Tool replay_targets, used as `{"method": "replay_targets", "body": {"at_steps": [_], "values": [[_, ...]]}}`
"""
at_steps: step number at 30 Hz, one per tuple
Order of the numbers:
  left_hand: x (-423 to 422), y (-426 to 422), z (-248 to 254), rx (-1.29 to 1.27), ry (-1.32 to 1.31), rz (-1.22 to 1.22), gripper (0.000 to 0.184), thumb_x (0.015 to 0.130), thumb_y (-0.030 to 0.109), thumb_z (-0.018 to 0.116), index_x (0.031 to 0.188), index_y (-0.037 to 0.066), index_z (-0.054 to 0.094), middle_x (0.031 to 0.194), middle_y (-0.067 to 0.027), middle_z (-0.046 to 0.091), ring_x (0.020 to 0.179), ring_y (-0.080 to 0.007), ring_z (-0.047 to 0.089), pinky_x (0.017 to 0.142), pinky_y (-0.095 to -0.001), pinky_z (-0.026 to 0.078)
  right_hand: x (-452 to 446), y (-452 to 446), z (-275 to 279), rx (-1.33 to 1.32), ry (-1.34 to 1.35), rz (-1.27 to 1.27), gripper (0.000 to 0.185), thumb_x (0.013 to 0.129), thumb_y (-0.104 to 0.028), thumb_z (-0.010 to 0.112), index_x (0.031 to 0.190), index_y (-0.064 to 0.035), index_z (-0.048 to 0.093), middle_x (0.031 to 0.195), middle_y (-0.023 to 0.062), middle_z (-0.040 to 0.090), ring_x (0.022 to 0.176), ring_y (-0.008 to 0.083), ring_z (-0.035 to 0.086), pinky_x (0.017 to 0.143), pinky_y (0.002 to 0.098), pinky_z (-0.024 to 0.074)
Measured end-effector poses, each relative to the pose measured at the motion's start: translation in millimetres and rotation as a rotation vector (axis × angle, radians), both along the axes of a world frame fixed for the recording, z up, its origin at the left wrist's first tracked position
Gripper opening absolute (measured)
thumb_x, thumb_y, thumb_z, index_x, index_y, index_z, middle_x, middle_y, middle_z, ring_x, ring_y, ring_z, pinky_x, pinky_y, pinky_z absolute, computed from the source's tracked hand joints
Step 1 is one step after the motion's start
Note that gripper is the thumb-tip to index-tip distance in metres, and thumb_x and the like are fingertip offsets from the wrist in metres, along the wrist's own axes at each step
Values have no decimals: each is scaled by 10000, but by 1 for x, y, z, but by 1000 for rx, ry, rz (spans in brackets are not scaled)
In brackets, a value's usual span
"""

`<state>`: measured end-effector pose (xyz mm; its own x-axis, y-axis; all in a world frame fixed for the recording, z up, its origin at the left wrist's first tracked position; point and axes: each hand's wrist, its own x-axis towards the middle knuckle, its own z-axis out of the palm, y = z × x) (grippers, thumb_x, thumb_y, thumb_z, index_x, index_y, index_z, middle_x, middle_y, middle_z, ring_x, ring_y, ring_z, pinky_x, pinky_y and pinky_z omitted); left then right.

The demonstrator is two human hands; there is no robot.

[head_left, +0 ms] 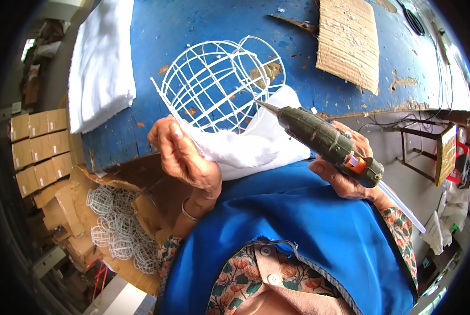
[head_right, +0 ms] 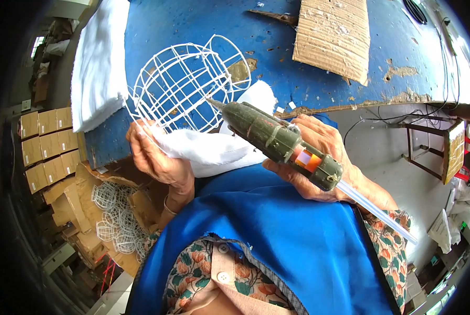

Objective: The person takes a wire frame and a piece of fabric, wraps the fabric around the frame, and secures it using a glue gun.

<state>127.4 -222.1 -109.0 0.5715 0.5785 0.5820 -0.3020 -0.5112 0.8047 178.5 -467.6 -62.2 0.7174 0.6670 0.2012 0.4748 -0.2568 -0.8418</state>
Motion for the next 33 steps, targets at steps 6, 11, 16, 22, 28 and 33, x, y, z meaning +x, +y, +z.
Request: {"method": "replay_targets", "body": {"at_steps": [6, 11, 16, 22, 28, 33], "values": [[-6, 14, -10, 338, 96, 79, 269, 982, 67, 423, 1141, -116, 541, 1072, -175, 536, 923, -207, 561, 760, -308, 494, 0, -4, 5, -105, -49, -10, 260, 724, -200, 737, 922, -56, 647, 827, 105, 629, 809, 279, 625, 821, 389, 480], [2, 5, 0, 63, 46, 62, 238, 969, 73, 453, 1071, -108, 571, 1057, -140, 539, 929, -189, 550, 791, -292, 468, 38, -52, -12, 407, 480, -287, 383, 762, -257, 699, 1032, 2, 619, 872, 108, 645, 792, 159, 603, 700, 299, 480], [8, 6, 13, -95, 91, 17, 236, 971, 114, 473, 972, -99, 574, 965, -80, 541, 868, -150, 523, 781, -268, 435, 178, -149, -46, 280, 604, -636, 548, 877, -574, 536, 895, -35, 637, 634, 43, 583, 451, 107, 513, 413, 214, 376], [10, 7, 14, -137, 81, 36, 249, 970, 137, 487, 944, -94, 577, 946, -88, 547, 805, -136, 522, 754, -261, 429, 225, -184, -64, -1077, -137, -841, 652, 870, -614, 489, 803, 17, 640, 659, 114, 631, 563, 185, 619, 527, 306, 471], [10, 17, 4, 3, 113, 90, 201, 965, 68, 471, 1072, -79, 558, 979, -151, 555, 887, -202, 561, 784, -299, 475, 46, 2, -2, 122, -235, -73, 274, 710, -29, 706, 981, -42, 665, 961, 134, 626, 891, 283, 592, 787, 361, 492], [16, 11, 4, -27, 25, 128, 206, 948, 114, 524, 847, -60, 569, 858, -77, 512, 772, -125, 473, 693, -265, 385, 14, 65, -25, 81, -517, 62, 465, 632, -197, 811, 1049, -98, 630, 1071, 90, 581, 956, 286, 552, 820, 406, 429]]}}
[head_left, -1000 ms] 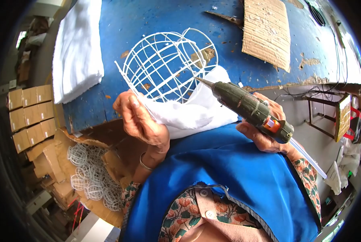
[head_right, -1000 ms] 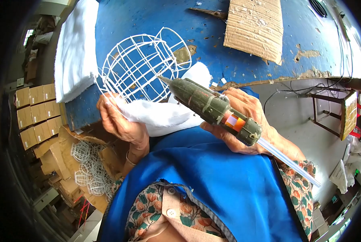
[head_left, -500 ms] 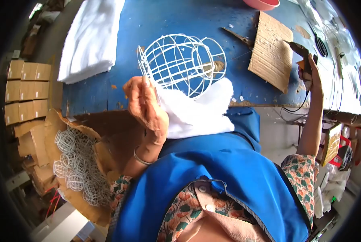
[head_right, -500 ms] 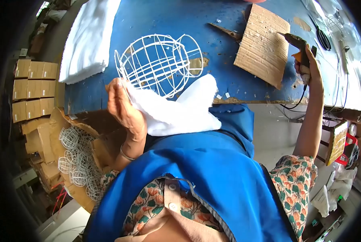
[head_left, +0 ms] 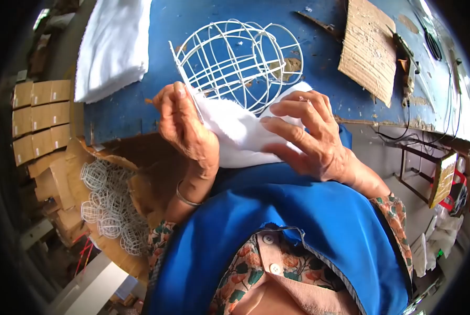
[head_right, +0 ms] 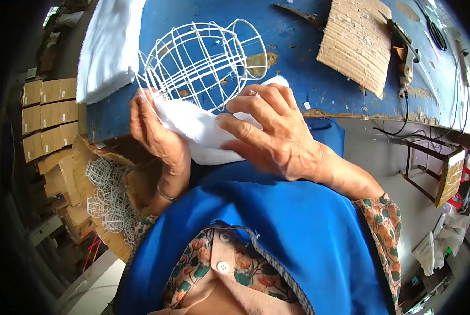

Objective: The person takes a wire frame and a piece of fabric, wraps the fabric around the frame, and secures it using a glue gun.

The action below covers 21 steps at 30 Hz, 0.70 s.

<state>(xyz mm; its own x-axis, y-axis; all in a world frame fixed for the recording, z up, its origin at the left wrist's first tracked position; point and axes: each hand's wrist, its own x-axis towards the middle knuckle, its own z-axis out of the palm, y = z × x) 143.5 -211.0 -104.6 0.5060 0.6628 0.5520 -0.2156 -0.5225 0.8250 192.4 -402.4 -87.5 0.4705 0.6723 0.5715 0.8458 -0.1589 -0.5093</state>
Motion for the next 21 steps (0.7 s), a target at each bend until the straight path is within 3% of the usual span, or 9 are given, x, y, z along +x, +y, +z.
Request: {"method": "replay_targets", "body": {"at_steps": [4, 7, 9, 11, 12, 16, 19, 21], "values": [[-1, -3, 10, -163, 17, -75, 184, 953, 85, 502, 858, -58, 568, 888, -68, 495, 791, -119, 469, 716, -255, 385, 5, 10, -8, 38, -108, 20, 314, 676, -127, 758, 956, -92, 621, 990, 64, 587, 926, 253, 552, 770, 389, 416], [-2, -3, 10, -292, -15, -127, 187, 958, 88, 496, 864, -60, 563, 900, -69, 485, 796, -114, 453, 722, -249, 378, 7, 10, -4, 207, -113, 41, 260, 683, -63, 733, 912, -52, 611, 887, 77, 598, 808, 249, 577, 699, 369, 438], [-4, 0, 8, -180, 36, -108, 193, 968, 103, 490, 898, -57, 572, 893, -63, 506, 804, -101, 464, 738, -235, 390, 5, 5, -1, 369, 176, 63, 197, 719, 64, 653, 892, 5, 580, 818, 123, 594, 698, 254, 578, 618, 345, 453], [-2, 2, 5, -151, 17, -75, 219, 980, 131, 485, 970, -55, 600, 883, -61, 571, 824, -92, 515, 768, -221, 422, 1, 2, 0, 394, 308, -5, 183, 774, 61, 631, 936, 19, 556, 804, 120, 588, 695, 240, 573, 597, 314, 452], [-1, 1, 7, -195, 9, -71, 213, 981, 130, 487, 954, -49, 598, 871, -51, 561, 828, -87, 506, 768, -213, 412, 2, -3, 0, 337, 431, -2, 214, 813, -18, 661, 989, 17, 544, 780, 107, 576, 671, 217, 559, 581, 296, 450], [-3, -1, 9, -119, 55, -82, 214, 984, 135, 480, 907, -38, 582, 866, -34, 549, 824, -80, 502, 769, -216, 414, 2, -1, 25, 151, 425, -97, 310, 763, -198, 759, 971, -33, 600, 750, 68, 569, 640, 201, 538, 574, 312, 425], [0, -9, 16, -240, 2, -112, 228, 958, 96, 510, 773, -35, 537, 873, -55, 464, 776, -93, 419, 653, -226, 366, 6, 9, 31, 11, 207, -101, 257, 753, -187, 759, 923, -51, 624, 737, 49, 566, 642, 213, 539, 577, 320, 397], [0, -7, 14, -204, 11, -109, 214, 955, 85, 511, 780, -34, 538, 872, -65, 465, 767, -97, 415, 645, -227, 368, 5, 15, 34, 39, 191, -108, 212, 725, -111, 760, 891, -59, 638, 728, 46, 563, 627, 215, 525, 587, 322, 390]]}}
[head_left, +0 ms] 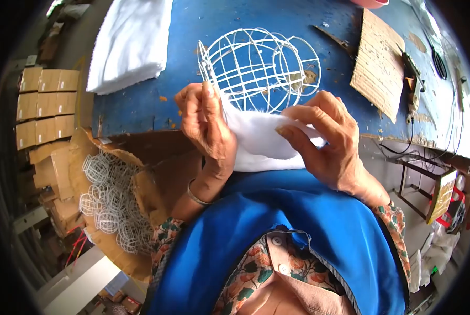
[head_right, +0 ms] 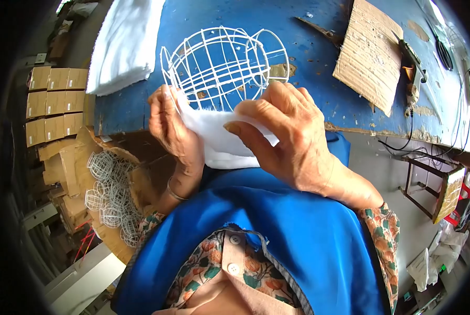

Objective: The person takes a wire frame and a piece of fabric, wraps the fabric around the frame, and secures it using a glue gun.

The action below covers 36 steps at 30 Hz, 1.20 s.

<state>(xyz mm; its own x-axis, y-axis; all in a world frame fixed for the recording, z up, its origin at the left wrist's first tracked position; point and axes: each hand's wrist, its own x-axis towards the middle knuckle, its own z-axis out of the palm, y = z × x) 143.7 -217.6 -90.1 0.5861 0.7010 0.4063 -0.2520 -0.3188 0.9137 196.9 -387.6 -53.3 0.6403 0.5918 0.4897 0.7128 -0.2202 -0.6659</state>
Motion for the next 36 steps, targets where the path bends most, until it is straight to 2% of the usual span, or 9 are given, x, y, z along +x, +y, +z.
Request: {"method": "replay_targets", "body": {"at_steps": [3, 8, 11, 14, 15, 19, 22, 26, 36], "values": [[-1, 0, 1, 24, 17, 3, 199, 953, 73, 504, 783, -25, 539, 867, -69, 472, 772, -106, 412, 646, -236, 365, -2, 3, 5, 44, -4, 51, 210, 682, 21, 741, 864, -30, 649, 723, 69, 573, 597, 207, 507, 592, 313, 410], [0, 6, -2, 127, -12, -31, 166, 944, 63, 515, 805, -20, 550, 867, -67, 491, 793, -120, 414, 635, -244, 364, 2, 5, 0, 175, -153, 116, 241, 674, 7, 718, 894, -50, 638, 677, 27, 517, 569, 180, 475, 552, 314, 344], [-1, 4, 8, 92, 15, -74, 141, 934, 39, 525, 809, -23, 548, 862, -70, 502, 824, -132, 416, 610, -252, 386, 0, 5, 14, 90, -25, 33, 175, 722, -7, 705, 878, -48, 637, 629, 37, 515, 519, 185, 469, 533, 315, 351], [0, 7, 2, 171, -8, -54, 129, 931, 25, 525, 812, -21, 548, 841, -73, 509, 835, -142, 415, 596, -247, 394, 0, 9, 18, 14, -57, 132, 196, 689, 79, 677, 857, -17, 644, 702, 80, 607, 548, 182, 469, 516, 311, 370], [0, 3, 7, 95, 4, -34, 147, 928, 44, 532, 792, -12, 543, 807, -65, 510, 826, -162, 415, 624, -272, 388, 0, 13, 18, 38, -81, 125, 190, 678, 62, 690, 839, -31, 651, 675, 65, 591, 526, 187, 452, 511, 310, 363], [2, 9, 5, 289, -10, -45, 216, 916, 81, 545, 712, 15, 516, 713, -59, 504, 815, -207, 417, 718, -326, 352, -7, 22, 34, 91, -209, 160, 188, 651, 44, 711, 814, -32, 656, 641, 60, 562, 529, 185, 463, 498, 309, 362], [1, 14, 6, 254, 60, -51, 228, 915, 76, 544, 697, 19, 510, 679, -64, 500, 804, -213, 420, 713, -321, 355, 8, 16, 28, 77, -276, -4, 143, 699, -73, 729, 818, -57, 651, 633, 28, 542, 530, 186, 500, 503, 308, 365], [1, 18, 8, 330, 58, -78, 245, 918, 89, 552, 686, 24, 507, 665, -61, 504, 795, -214, 422, 683, -320, 364, 9, 14, 25, 93, -184, -63, 146, 694, 0, 725, 797, -52, 636, 669, 37, 594, 531, 179, 509, 507, 300, 373], [1, 25, 13, 481, 84, -122, 258, 910, 95, 555, 665, 33, 503, 650, -62, 490, 761, -232, 427, 700, -357, 347, 10, 16, 27, 115, -247, -42, 164, 683, -12, 730, 810, -59, 637, 667, 40, 588, 531, 188, 503, 496, 298, 368]]}}
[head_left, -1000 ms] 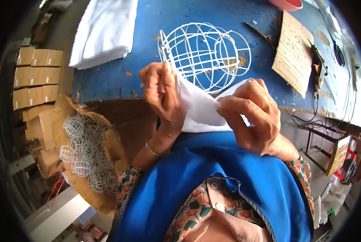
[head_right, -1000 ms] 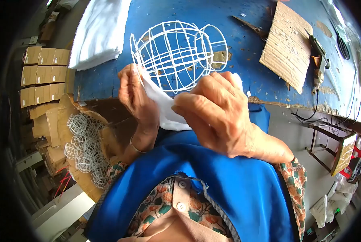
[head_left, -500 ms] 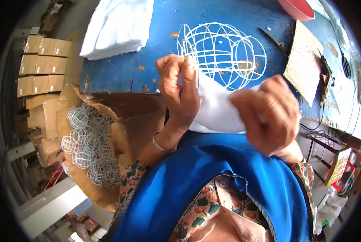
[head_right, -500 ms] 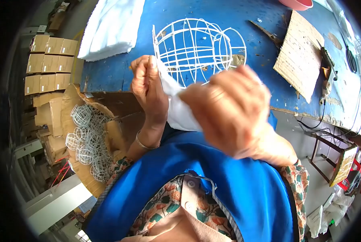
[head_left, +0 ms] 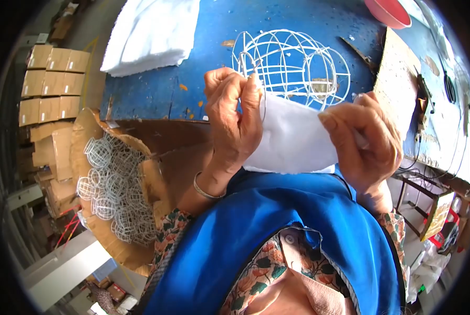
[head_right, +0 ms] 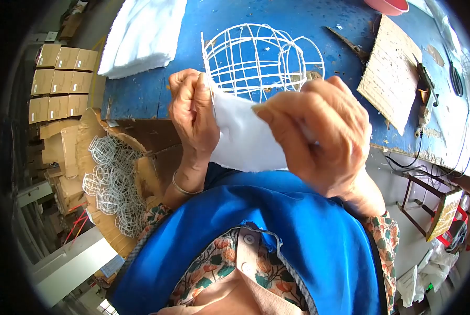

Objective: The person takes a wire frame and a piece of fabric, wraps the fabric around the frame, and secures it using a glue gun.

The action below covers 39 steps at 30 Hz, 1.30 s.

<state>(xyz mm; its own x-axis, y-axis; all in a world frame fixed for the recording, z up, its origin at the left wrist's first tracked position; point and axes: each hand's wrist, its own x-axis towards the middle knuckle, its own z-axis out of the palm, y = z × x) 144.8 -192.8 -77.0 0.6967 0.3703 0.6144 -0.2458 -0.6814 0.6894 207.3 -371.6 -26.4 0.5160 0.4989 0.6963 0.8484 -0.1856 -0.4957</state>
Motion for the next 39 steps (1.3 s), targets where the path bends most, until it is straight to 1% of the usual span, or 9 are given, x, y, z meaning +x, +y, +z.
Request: {"method": "replay_targets", "body": {"at_steps": [8, 12, 13, 15, 16, 21, 27, 32, 39], "values": [[0, 6, -3, 33, -6, -30, 245, 910, 92, 553, 674, 43, 510, 645, -53, 474, 780, -240, 431, 744, -363, 341, 0, 3, -3, 15, 161, -64, 109, 716, 4, 719, 793, -36, 654, 699, 54, 611, 590, 205, 545, 552, 303, 442], [-2, 6, -1, 0, 15, -34, 258, 933, 124, 521, 686, 49, 514, 657, -48, 489, 809, -239, 428, 790, -366, 339, 1, 2, -7, 21, 364, -99, 59, 772, -6, 702, 794, -26, 651, 712, 68, 627, 608, 168, 570, 569, 266, 459], [-3, 7, -1, -41, 30, -74, 262, 939, 134, 507, 690, 51, 516, 663, -46, 496, 820, -239, 428, 803, -369, 336, 3, 2, -8, 21, 327, -89, 52, 785, -12, 700, 799, -22, 651, 705, 64, 626, 600, 142, 565, 554, 254, 448], [-5, 13, 1, -123, 59, -151, 274, 951, 153, 479, 699, 53, 520, 675, -43, 511, 842, -240, 429, 830, -374, 329, 2, 2, -7, 17, 354, -92, 50, 787, -12, 699, 802, -22, 652, 702, 60, 622, 601, 139, 565, 554, 251, 447], [-7, 20, 4, -140, 109, -231, 269, 938, 203, 486, 712, 63, 528, 693, -38, 533, 869, -240, 430, 852, -375, 318, 0, 2, -7, 14, 369, -92, 50, 787, -13, 699, 803, -22, 653, 700, 58, 621, 602, 137, 565, 554, 249, 447], [-4, 30, 6, -1, 72, -318, 239, 862, 247, 609, 717, 72, 537, 706, -33, 550, 881, -238, 451, 844, -369, 324, -2, 1, -10, 29, 431, -101, 57, 787, -15, 706, 804, -16, 653, 702, 62, 616, 610, 127, 566, 555, 239, 444], [-3, 29, 1, 52, 78, -253, 270, 792, 247, 736, 714, 73, 545, 682, -16, 562, 855, -229, 470, 846, -368, 343, -3, -1, -11, 36, 433, -93, 66, 781, -19, 715, 801, -16, 652, 705, 66, 620, 608, 125, 564, 552, 239, 444], [-3, 25, 1, 10, 95, -220, 265, 796, 243, 735, 699, 76, 554, 671, -11, 568, 859, -217, 460, 834, -349, 358, -5, -3, -11, 28, 410, -98, 70, 777, -25, 720, 793, -20, 653, 699, 63, 620, 601, 130, 557, 548, 242, 442], [-5, 22, 2, -220, 143, -223, 248, 798, 194, 724, 649, 64, 575, 656, -10, 577, 835, -189, 433, 812, -343, 360, -3, 0, -15, 54, 421, -97, 81, 761, -28, 728, 785, -21, 651, 701, 62, 624, 605, 147, 561, 550, 250, 444]]}}
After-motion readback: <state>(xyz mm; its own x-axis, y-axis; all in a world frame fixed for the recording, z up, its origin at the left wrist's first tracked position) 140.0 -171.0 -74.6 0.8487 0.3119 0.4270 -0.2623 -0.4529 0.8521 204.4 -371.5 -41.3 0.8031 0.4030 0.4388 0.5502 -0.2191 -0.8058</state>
